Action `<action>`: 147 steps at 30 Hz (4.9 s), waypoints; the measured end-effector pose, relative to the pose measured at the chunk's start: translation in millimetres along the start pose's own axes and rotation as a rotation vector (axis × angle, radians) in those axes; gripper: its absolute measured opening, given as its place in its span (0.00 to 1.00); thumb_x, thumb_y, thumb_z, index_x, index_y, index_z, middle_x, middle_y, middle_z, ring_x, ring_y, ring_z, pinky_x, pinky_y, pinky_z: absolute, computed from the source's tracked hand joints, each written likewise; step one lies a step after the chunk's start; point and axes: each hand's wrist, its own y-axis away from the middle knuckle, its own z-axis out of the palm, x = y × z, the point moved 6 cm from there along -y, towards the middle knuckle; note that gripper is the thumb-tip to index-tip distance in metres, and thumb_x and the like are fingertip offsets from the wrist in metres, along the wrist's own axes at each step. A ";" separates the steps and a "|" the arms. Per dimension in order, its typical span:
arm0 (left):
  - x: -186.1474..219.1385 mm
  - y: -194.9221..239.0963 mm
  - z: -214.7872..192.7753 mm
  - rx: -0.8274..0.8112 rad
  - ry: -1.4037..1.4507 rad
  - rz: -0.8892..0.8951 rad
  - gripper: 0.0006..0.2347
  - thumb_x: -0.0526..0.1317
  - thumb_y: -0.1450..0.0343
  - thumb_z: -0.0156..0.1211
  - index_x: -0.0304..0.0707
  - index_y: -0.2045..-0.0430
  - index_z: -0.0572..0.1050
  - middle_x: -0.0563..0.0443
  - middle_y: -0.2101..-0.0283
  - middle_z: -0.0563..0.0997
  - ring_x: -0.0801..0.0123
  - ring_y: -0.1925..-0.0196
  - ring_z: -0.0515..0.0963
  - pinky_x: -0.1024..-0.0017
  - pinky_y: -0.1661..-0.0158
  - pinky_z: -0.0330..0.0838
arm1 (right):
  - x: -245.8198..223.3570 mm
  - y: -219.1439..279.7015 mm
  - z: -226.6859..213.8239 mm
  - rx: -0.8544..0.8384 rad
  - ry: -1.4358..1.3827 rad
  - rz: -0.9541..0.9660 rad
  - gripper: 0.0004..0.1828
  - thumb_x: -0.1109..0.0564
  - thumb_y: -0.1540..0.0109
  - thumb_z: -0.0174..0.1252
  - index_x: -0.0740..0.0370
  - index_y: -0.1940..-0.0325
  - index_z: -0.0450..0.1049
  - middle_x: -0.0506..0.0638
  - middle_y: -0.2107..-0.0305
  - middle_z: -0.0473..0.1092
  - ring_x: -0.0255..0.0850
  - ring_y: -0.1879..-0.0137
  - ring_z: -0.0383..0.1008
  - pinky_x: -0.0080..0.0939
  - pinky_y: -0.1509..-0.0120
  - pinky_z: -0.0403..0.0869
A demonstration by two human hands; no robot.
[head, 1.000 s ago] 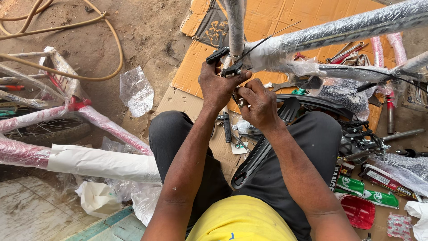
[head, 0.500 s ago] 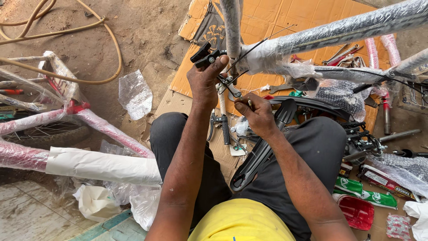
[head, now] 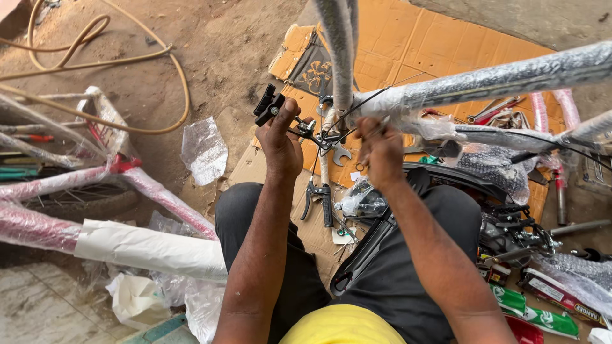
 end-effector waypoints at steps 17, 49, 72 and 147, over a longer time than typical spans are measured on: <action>-25.1 5.8 5.4 0.078 0.225 0.000 0.23 0.49 0.37 0.75 0.33 0.56 0.75 0.48 0.56 0.77 0.63 0.52 0.77 0.54 0.53 0.79 | 8.3 44.9 54.8 -0.304 -0.480 0.279 0.22 0.40 0.24 0.53 0.57 0.64 0.69 0.48 0.76 0.68 0.32 0.78 0.62 0.35 0.78 0.63; -39.9 6.5 7.4 0.080 0.231 0.043 0.27 0.45 0.36 0.75 0.33 0.46 0.69 0.46 0.50 0.76 0.62 0.47 0.77 0.50 0.50 0.80 | -16.4 38.5 49.3 -0.239 -0.233 0.169 0.19 0.47 0.23 0.50 0.66 0.46 0.75 0.43 0.77 0.61 0.26 0.78 0.57 0.28 0.78 0.62; -17.0 16.7 -3.8 0.107 0.078 0.206 0.29 0.47 0.33 0.73 0.23 0.44 0.71 0.42 0.54 0.72 0.59 0.54 0.77 0.54 0.53 0.81 | -16.7 36.8 47.0 -0.015 -0.225 0.106 0.07 0.55 0.30 0.56 0.58 0.49 0.73 0.40 0.79 0.62 0.29 0.80 0.55 0.31 0.79 0.57; -3.2 -21.1 -41.8 0.166 -0.042 0.120 0.28 0.57 0.41 0.74 0.35 0.60 0.73 0.47 0.61 0.73 0.61 0.53 0.77 0.51 0.56 0.76 | -60.6 35.1 92.3 -0.494 0.805 -0.672 0.06 0.63 0.34 0.63 0.63 0.52 0.79 0.51 0.62 0.75 0.39 0.58 0.77 0.38 0.56 0.77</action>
